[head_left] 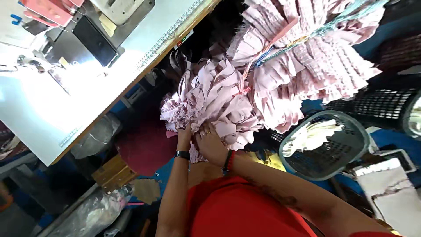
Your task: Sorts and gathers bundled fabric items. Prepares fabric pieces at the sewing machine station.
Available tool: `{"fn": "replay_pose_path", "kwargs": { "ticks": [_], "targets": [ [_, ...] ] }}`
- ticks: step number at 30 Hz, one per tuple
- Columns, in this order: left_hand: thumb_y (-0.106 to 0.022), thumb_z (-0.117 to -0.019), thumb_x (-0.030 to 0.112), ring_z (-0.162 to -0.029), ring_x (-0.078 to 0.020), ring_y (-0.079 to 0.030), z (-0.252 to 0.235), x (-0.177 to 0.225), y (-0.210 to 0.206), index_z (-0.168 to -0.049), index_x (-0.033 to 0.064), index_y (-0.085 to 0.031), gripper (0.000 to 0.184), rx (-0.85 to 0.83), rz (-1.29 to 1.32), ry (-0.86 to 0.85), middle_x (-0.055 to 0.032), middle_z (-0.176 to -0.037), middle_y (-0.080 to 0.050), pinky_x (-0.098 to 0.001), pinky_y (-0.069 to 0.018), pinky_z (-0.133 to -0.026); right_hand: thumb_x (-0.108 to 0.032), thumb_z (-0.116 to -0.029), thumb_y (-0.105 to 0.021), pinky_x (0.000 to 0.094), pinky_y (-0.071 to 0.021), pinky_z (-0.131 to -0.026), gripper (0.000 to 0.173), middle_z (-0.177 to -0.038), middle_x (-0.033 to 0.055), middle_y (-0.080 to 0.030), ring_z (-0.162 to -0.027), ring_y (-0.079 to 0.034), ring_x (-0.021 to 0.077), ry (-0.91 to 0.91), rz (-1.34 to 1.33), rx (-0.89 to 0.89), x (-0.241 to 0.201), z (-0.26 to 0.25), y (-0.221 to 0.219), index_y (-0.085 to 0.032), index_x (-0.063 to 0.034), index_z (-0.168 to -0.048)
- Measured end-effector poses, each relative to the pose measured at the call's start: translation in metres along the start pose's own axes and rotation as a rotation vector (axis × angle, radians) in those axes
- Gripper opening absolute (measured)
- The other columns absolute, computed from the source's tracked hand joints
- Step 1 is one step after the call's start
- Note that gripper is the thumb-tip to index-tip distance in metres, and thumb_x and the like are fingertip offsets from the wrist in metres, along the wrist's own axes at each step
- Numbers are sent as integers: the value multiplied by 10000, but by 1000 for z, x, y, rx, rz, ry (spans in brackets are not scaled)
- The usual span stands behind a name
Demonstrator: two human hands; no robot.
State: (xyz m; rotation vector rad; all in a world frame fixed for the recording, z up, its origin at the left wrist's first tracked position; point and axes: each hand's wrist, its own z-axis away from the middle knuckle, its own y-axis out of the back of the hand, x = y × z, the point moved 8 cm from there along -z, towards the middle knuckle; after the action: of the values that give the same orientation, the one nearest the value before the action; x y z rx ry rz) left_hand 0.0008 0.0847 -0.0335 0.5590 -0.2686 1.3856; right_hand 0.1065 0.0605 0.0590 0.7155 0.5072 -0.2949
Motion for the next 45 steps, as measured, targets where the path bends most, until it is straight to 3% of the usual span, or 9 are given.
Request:
{"fn": "replay_pose_path", "kwargs": {
  "ticks": [3,7,14,18,23,26,30,38,45],
  "targets": [
    [-555,-1051,283,-937,-245,-661,-9,-3,2,-1530,56,-295,591,-21,79,-7,-198,-1159,-634,-428,-570,-791,-326,-1062,-497,614,-253,-1216,449,-1471,249,-542,-1437,-439,418,51,-122,56,14,11,35,-616,-28,-1375],
    [-460,-1097,286,-965,-245,-676,-12,-5,11,-1524,61,-324,502,-33,137,-9,-195,-1189,-637,-436,-589,-802,-201,-1042,-542,615,-498,-1010,292,-1239,202,-681,-1175,-643,394,-60,-310,416,83,30,76,-706,-51,-1231],
    [-380,-1116,240,-1034,-213,-664,1,6,17,-1473,26,-406,418,-31,182,-146,-170,-1221,-643,-431,-578,-878,-307,-989,-633,637,-390,-1126,661,-1482,284,-490,-1367,-494,425,-151,-663,323,116,11,31,-420,-11,-1539],
    [-408,-1068,419,-1487,-277,-349,35,51,-1,-1651,152,-18,750,34,-85,-346,-183,-1678,-201,-489,-375,-1168,-304,-1018,-543,754,-59,-1199,598,-1542,254,-464,-1502,-319,448,-57,-338,195,43,0,29,-443,-20,-1536],
    [-918,-714,372,-1386,-467,-420,26,62,-15,-1645,186,46,1353,51,-295,-118,-311,-1610,-246,-610,-463,-1036,-181,-1032,-531,753,-144,-1179,425,-1472,271,-528,-1455,-388,467,45,-89,268,10,-11,9,-574,64,-1377],
    [-850,-800,324,-1339,-456,-471,12,57,-12,-1638,119,-75,1160,117,-254,-110,-310,-1550,-360,-605,-472,-1024,-170,-1056,-475,641,-209,-1228,377,-1566,244,-442,-1528,-290,415,118,-226,277,14,2,25,-616,7,-1357],
    [-749,-917,251,-1376,-378,-472,2,52,-12,-1635,96,-59,1008,105,-197,-203,-265,-1566,-371,-541,-461,-1084,-38,-986,-527,518,-555,-986,261,-1279,169,-670,-1161,-666,304,-10,-633,693,86,35,61,-690,-7,-1188],
    [-753,-905,197,-1343,-329,-508,7,51,-10,-1630,124,-78,994,81,-50,-185,-216,-1555,-406,-518,-487,-1050,-240,-1009,-618,689,-463,-988,539,-1271,290,-643,-1179,-626,468,-208,-680,265,146,-7,36,-482,-19,-1482],
    [-706,-937,218,-1319,-349,-524,16,51,-11,-1633,121,-113,920,111,-54,-227,-231,-1542,-422,-532,-497,-1030,-323,-890,-794,626,-502,-919,461,-1064,252,-685,-1030,-659,391,-168,-780,228,135,-9,39,-681,36,-1157]
  ]
}}
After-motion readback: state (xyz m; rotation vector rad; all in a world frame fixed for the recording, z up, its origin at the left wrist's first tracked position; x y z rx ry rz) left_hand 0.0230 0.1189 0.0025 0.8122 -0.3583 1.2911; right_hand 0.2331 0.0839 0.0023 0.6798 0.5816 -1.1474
